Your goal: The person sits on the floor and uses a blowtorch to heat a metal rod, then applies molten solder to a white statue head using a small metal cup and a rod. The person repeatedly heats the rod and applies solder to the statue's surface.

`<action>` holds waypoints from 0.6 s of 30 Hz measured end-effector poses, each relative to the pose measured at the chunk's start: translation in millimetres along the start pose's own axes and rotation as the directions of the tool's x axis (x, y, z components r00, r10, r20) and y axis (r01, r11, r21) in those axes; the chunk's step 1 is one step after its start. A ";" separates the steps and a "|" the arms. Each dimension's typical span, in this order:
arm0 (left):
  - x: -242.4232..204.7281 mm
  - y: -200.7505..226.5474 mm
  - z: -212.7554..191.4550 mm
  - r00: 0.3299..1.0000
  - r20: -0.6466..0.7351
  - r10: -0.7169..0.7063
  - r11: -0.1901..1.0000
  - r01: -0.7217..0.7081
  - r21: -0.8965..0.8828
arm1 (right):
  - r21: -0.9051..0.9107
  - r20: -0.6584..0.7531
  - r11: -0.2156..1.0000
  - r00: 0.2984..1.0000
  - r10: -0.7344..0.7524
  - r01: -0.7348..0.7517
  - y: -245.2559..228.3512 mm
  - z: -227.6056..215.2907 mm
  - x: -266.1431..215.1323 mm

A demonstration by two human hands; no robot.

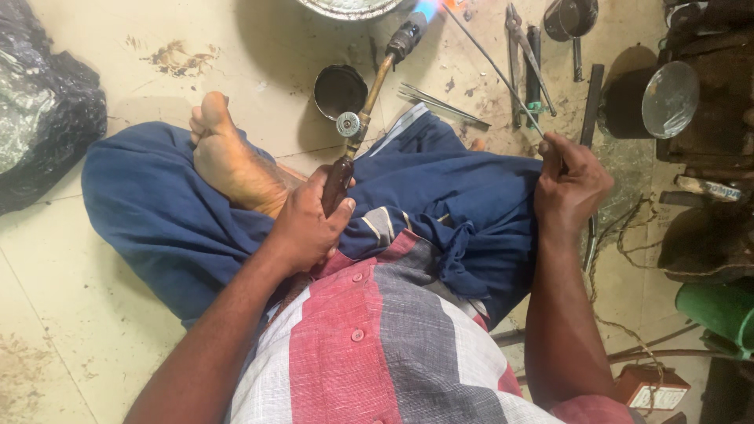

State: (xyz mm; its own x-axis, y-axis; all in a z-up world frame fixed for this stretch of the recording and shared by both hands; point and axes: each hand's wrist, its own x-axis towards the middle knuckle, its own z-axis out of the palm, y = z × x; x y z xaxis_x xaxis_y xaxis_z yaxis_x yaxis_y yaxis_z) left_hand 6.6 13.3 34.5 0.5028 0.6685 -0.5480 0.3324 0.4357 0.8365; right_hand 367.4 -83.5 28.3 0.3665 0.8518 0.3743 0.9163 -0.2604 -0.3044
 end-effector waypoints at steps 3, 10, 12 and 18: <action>0.5 -0.3 -0.2 1.000 -0.001 0.012 1.000 -0.012 0.012 | 0.003 0.002 1.000 1.000 0.026 -0.026 1.9 1.1 -0.3; 2.1 -3.9 -0.9 0.991 -0.027 0.129 0.990 -0.127 0.065 | 0.042 -0.017 0.999 1.000 0.006 -0.006 0.9 0.3 -1.4; 1.5 -3.6 -0.8 0.996 -0.022 0.088 0.995 -0.087 0.055 | 0.036 -0.004 0.999 1.000 0.031 -0.031 0.8 0.2 -1.3; 0.5 -0.3 -1.0 0.997 -0.025 0.068 0.996 -0.066 0.066 | 0.053 -0.003 0.998 0.999 0.035 -0.035 1.0 0.9 -0.3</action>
State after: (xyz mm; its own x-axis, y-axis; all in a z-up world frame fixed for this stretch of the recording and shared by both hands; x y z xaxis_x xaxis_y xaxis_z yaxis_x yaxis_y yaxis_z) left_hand 5.9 14.1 33.9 0.5039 0.7116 -0.4897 0.3502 0.3499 0.8688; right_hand 368.1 -83.6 27.1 0.3988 0.8408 0.3661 0.8931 -0.2656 -0.3630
